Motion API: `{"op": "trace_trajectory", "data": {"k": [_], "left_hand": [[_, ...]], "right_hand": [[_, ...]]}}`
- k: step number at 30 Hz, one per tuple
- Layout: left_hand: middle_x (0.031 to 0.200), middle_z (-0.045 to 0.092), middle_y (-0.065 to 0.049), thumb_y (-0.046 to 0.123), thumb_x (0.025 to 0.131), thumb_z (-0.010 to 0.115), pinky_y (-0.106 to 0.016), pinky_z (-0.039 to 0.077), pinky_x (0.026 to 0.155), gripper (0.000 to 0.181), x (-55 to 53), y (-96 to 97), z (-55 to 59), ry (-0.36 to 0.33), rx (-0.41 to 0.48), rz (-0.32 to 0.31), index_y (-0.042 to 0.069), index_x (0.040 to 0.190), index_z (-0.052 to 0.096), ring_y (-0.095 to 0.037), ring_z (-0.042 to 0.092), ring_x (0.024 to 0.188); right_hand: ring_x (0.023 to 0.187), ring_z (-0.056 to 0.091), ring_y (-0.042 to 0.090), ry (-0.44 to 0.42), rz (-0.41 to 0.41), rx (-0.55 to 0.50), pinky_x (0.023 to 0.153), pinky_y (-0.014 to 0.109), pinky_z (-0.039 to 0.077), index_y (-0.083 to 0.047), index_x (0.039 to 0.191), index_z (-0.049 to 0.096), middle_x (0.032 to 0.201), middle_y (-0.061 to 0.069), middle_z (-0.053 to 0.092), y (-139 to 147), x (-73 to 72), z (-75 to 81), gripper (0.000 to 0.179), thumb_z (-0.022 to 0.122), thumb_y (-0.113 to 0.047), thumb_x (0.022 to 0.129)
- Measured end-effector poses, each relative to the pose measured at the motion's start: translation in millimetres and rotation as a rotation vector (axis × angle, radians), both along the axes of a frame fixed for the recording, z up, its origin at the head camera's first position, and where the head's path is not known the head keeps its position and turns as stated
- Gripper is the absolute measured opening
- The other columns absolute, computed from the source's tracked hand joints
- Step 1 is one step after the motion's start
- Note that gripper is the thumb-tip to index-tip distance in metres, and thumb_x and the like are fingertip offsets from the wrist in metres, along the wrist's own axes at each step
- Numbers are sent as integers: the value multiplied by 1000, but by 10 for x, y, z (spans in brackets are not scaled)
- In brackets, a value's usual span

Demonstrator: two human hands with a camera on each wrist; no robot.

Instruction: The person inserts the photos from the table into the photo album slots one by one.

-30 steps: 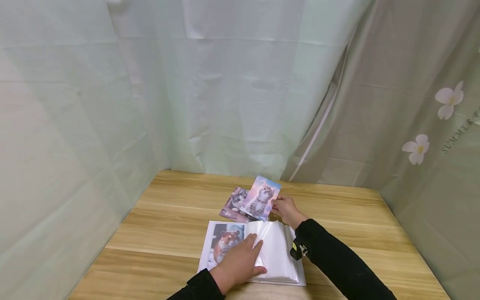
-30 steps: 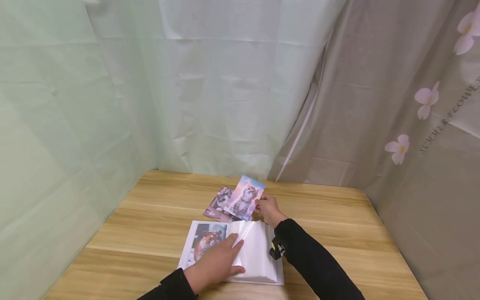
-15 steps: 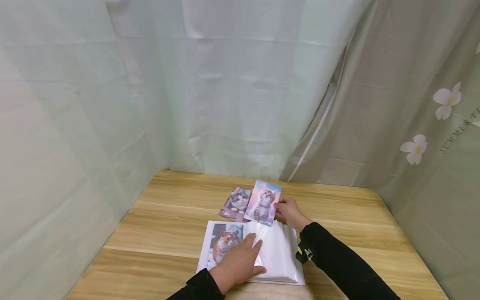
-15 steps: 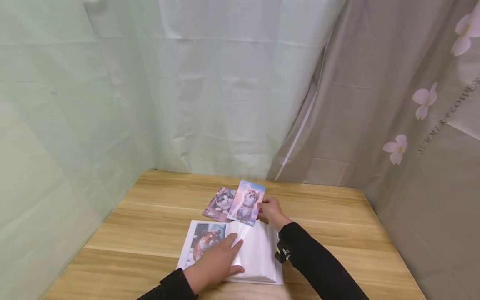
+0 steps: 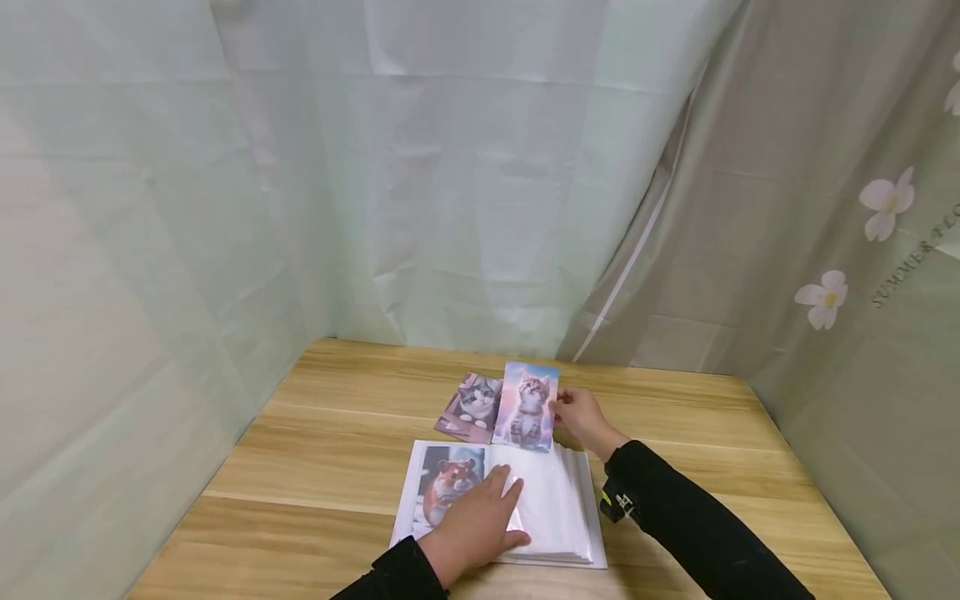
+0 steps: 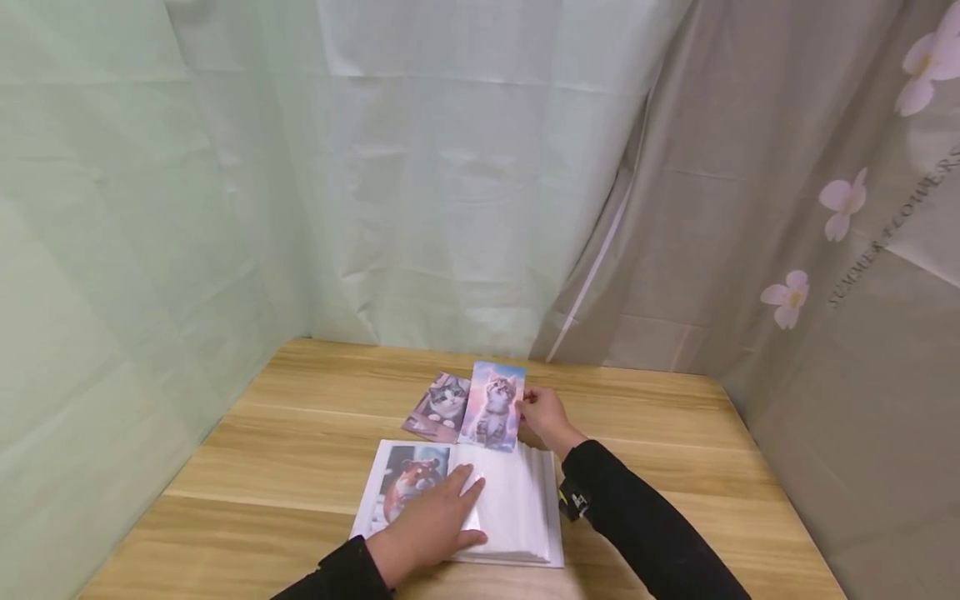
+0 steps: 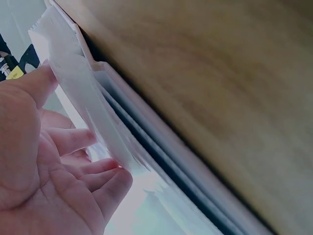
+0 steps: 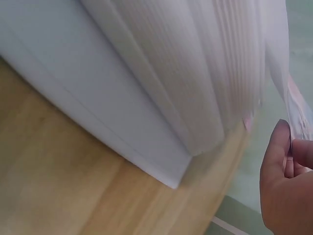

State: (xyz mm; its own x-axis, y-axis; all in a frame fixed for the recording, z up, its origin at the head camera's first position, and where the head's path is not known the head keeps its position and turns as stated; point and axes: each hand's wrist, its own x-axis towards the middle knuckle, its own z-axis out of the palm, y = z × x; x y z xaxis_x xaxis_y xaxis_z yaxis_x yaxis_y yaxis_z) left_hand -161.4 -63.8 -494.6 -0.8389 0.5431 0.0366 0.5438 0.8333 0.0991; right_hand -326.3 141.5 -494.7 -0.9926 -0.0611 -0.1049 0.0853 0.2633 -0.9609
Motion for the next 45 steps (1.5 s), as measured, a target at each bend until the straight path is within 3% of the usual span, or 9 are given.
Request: {"op": "trace_trajectory", "data": {"k": [4,10,18,23,30,39,45], "left_hand": [[150,44,-20,58,90,64,-35,46,106,76,-3,6,11,-8,3,5,8,145,52,-30,44,138],[150,44,-20,58,90,64,-35,45,107,75,-2,12,19,1,-6,1,8,145,52,-31,44,139],[148,46,-21,55,89,67,-36,45,107,74,-13,16,38,19,13,1,6,143,54,-32,45,138],[149,45,-21,57,89,66,-35,43,108,75,-13,24,19,15,2,5,7,144,53,-31,44,138],[148,47,-20,58,88,67,-34,44,107,76,-9,38,0,36,-4,9,7,142,55,-31,45,137],[149,46,-21,58,88,66,-36,44,108,77,48,33,-10,18,9,18,6,144,53,-32,45,137],[150,43,-22,58,89,66,-37,44,108,78,44,33,-17,8,32,20,6,145,51,-34,44,139]], "right_hand": [[71,64,24,37,20,49,81,54,57,12,99,59,85,13,60,-3,-2,66,7,58,7,96],[80,67,37,100,46,157,79,52,59,10,96,63,83,14,63,0,8,170,5,60,6,95],[71,66,20,157,117,195,78,52,59,10,97,66,84,15,64,-32,-24,282,8,59,5,95],[71,66,24,150,144,228,75,49,60,12,99,66,83,15,65,-37,-34,294,9,60,8,94],[71,65,36,102,202,245,68,46,59,9,88,64,75,13,63,-27,-17,286,6,62,6,94],[68,61,26,18,231,220,68,41,58,7,88,63,75,8,59,-15,49,188,6,63,5,93],[68,63,25,23,237,260,69,42,60,7,85,62,74,8,58,-13,78,190,7,64,6,92]]}}
